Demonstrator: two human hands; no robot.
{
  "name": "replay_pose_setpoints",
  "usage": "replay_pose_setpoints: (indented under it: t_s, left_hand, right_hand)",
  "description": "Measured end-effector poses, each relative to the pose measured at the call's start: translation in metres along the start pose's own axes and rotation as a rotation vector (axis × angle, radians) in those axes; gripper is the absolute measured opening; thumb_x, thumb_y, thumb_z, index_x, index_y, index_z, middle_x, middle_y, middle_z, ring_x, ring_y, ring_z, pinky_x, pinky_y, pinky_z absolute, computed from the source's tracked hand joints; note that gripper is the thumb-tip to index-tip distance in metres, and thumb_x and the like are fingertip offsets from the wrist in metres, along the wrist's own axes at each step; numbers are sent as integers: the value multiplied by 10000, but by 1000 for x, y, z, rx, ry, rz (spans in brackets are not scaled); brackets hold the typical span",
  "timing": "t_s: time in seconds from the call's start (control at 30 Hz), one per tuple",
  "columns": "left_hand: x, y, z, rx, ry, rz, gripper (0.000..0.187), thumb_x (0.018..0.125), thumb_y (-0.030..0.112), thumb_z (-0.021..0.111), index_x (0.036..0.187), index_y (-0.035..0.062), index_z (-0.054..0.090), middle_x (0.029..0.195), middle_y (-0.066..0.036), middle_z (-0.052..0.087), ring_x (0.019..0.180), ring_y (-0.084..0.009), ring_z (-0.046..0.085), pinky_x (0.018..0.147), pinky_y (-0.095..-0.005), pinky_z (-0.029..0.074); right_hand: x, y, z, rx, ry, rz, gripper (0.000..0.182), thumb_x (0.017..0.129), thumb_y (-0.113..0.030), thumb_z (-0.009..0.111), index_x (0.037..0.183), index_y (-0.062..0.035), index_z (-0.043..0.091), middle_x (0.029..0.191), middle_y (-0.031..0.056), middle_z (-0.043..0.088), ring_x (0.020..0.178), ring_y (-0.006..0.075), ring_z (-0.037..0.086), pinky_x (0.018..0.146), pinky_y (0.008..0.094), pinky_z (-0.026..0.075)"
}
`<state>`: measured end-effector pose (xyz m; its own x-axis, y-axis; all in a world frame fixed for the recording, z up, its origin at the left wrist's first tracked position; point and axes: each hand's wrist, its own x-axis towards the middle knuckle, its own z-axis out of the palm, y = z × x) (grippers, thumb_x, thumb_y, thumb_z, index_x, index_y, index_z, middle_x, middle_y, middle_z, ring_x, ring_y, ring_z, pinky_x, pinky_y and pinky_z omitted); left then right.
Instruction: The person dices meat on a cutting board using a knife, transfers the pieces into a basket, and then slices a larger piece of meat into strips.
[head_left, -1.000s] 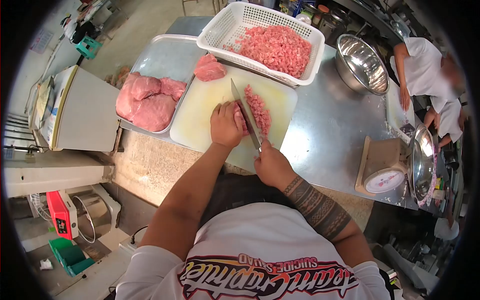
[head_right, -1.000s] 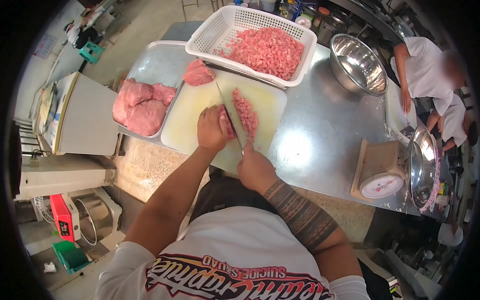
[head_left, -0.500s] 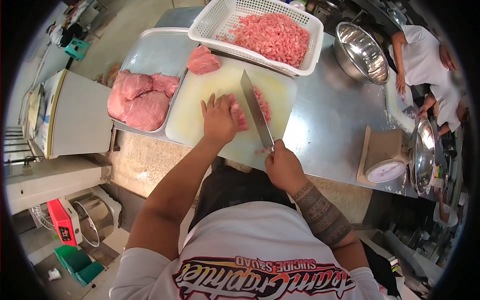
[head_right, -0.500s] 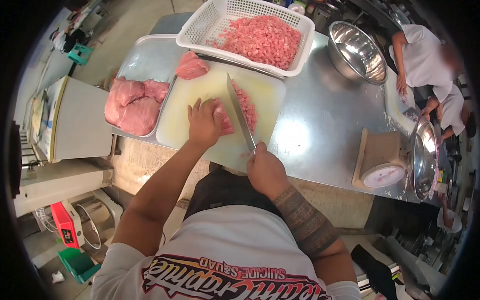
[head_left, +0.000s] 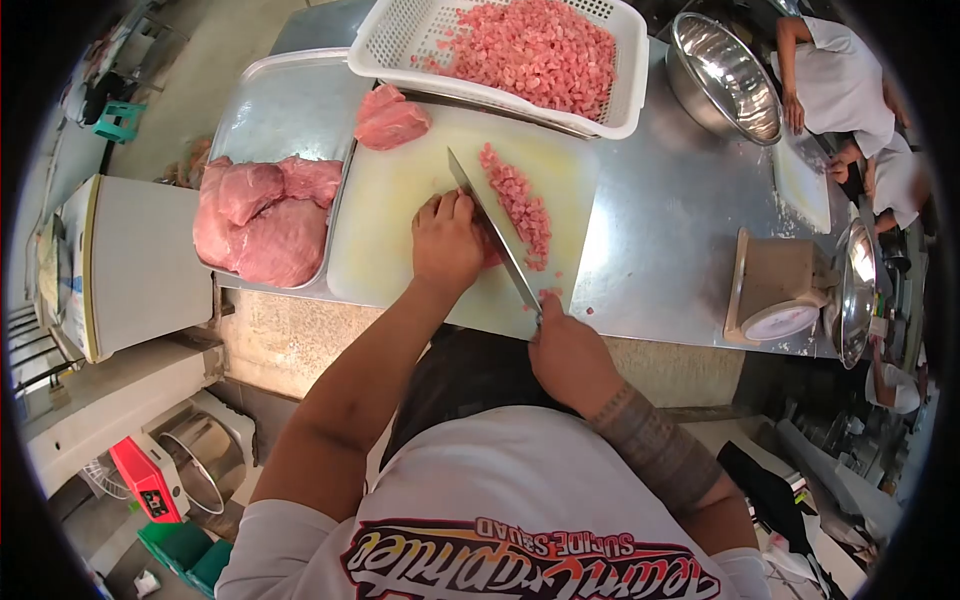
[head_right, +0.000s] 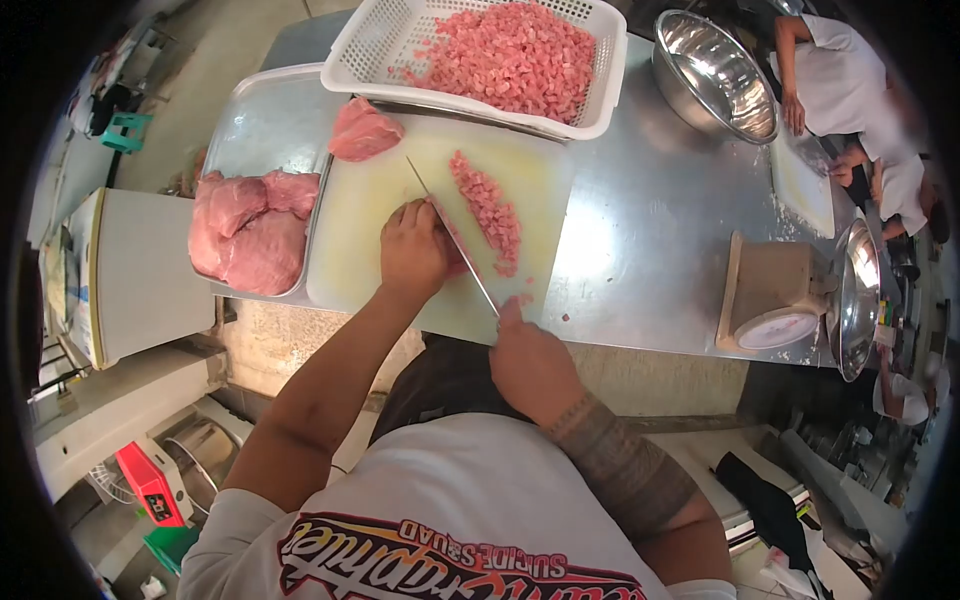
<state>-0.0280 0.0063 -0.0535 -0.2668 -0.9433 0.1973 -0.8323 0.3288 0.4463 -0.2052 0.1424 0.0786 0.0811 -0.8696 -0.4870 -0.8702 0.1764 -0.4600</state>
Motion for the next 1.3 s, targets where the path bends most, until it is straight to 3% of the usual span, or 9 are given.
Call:
replay_pose_setpoints:
  t_s: [0.17,0.27,0.37,0.57,0.67,0.87,1.07,1.17,1.3]
  left_hand:
    - [-1,-1,-1,-4,15,-6,339,913,153,644,1233,42,614,1341,-165,645,1289,-424,570,1100,-573,427]
    - [0,1,0,-12,-18,-62,331,919,148,638,1228,32,616,1317,-176,647,1284,-428,570,1105,-566,424]
    - [-3,-4,9,-41,78,-36,347,927,145,628,1250,17,620,1291,-187,651,1280,-433,570,1107,-559,424]
    - [-2,-4,8,-60,34,-46,395,934,138,617,1305,2,615,1286,-194,648,1273,-437,572,1107,-556,425]
    - [-2,-3,9,-88,64,-44,388,923,132,624,1289,4,614,1298,-193,643,1276,-441,566,1111,-560,420]
    - [-3,-9,13,-89,47,-19,390,905,123,630,1275,3,595,1304,-195,630,1284,-446,552,1111,-566,414]
    - [-5,-7,10,-80,101,8,361,916,117,627,1257,8,583,1279,-196,631,1257,-441,565,1087,-568,430]
    - [-2,0,3,-95,202,37,273,922,77,594,1185,2,587,1160,-231,640,1121,-457,596,992,-564,466]
    - [-5,-15,-8,-239,121,59,277,940,77,590,1209,13,593,1181,-233,643,1113,-450,602,987,-551,475]
  right_hand:
    - [66,-3,23,-5,147,-134,416,936,-77,573,1313,84,501,954,303,723,884,461,731,756,558,587]
    - [68,-10,18,13,215,-154,304,937,-86,585,1182,58,477,865,277,711,874,506,708,773,586,569]
    - [56,2,17,-16,235,-93,337,939,-78,568,1252,41,528,952,292,724,907,451,730,773,552,585]
    - [-32,-18,-17,-19,-23,52,371,938,-85,597,1263,71,510,900,284,717,844,463,726,731,564,575]
    - [-45,-15,-17,9,-10,24,360,930,-83,614,1232,80,505,894,283,720,824,471,723,721,567,576]
    - [37,-12,19,-39,99,-93,311,934,-90,581,1193,69,517,922,299,724,863,465,730,756,549,587]
    - [67,-12,28,-2,131,-106,433,951,-107,562,1332,91,502,955,289,732,931,457,736,839,567,578]
    - [53,3,20,97,229,-72,274,978,-134,584,1160,51,496,894,294,714,893,488,711,787,577,562]
    - [30,11,16,20,160,9,265,981,-156,606,1136,29,495,874,283,715,851,480,715,761,580,561]
